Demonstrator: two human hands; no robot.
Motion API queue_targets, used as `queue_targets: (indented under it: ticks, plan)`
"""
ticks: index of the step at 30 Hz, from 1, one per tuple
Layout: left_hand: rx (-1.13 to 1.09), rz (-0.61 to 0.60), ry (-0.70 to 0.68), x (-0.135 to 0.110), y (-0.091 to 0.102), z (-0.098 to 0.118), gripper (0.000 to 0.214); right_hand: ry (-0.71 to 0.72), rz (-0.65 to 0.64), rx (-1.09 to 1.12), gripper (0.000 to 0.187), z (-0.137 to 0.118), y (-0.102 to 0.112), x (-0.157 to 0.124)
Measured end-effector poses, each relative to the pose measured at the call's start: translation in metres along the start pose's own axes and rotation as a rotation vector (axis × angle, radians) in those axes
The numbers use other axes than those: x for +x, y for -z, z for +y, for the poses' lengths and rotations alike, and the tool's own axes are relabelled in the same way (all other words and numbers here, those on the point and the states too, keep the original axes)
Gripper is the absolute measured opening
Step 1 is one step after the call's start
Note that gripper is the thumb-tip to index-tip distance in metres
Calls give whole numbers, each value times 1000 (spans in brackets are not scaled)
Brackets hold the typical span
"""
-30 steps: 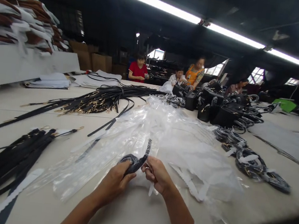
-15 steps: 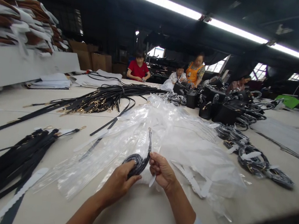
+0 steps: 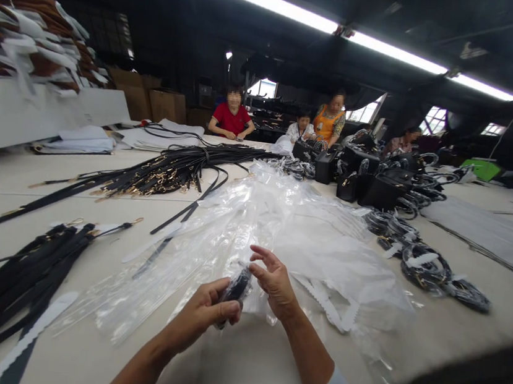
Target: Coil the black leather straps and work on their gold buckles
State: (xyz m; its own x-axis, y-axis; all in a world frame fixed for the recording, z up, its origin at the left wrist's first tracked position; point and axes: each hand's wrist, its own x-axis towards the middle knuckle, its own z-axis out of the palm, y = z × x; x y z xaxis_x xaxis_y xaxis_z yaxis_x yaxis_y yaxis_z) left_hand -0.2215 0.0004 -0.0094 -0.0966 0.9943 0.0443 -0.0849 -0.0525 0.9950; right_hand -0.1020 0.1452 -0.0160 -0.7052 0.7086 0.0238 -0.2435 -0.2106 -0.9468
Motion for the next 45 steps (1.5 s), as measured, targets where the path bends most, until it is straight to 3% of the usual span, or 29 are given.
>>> queue_targets:
  ticks: [2,5,11,15,24,30,34,38,45]
  plan:
    - [-114,-24,-24,-2,1,3,29,37,-26,-72,38,2,0,0]
    - [-322,-23,-44,-5,2,7,27,3,-91,-121,39,10,1,-1]
    - [-640,99,-79,-5,11,8,30,36,-296,-132,47,14,-13,-11]
    - [-769,204,-91,-1,14,7,29,50,-431,-56,42,11,-27,-18]
    - [-755,244,-109,6,15,-1,28,-168,-230,177,34,15,-40,-23]
    - [-684,306,-46,9,18,-4,28,-301,-149,207,37,21,-34,-18]
    - [-754,265,-40,9,21,-3,29,-296,-204,277,33,22,-33,-17]
    - [-711,256,-17,10,21,-1,33,-307,-158,310,34,20,-35,-17]
    - [-602,398,25,15,24,-5,30,-250,-121,265,36,25,-27,-10]
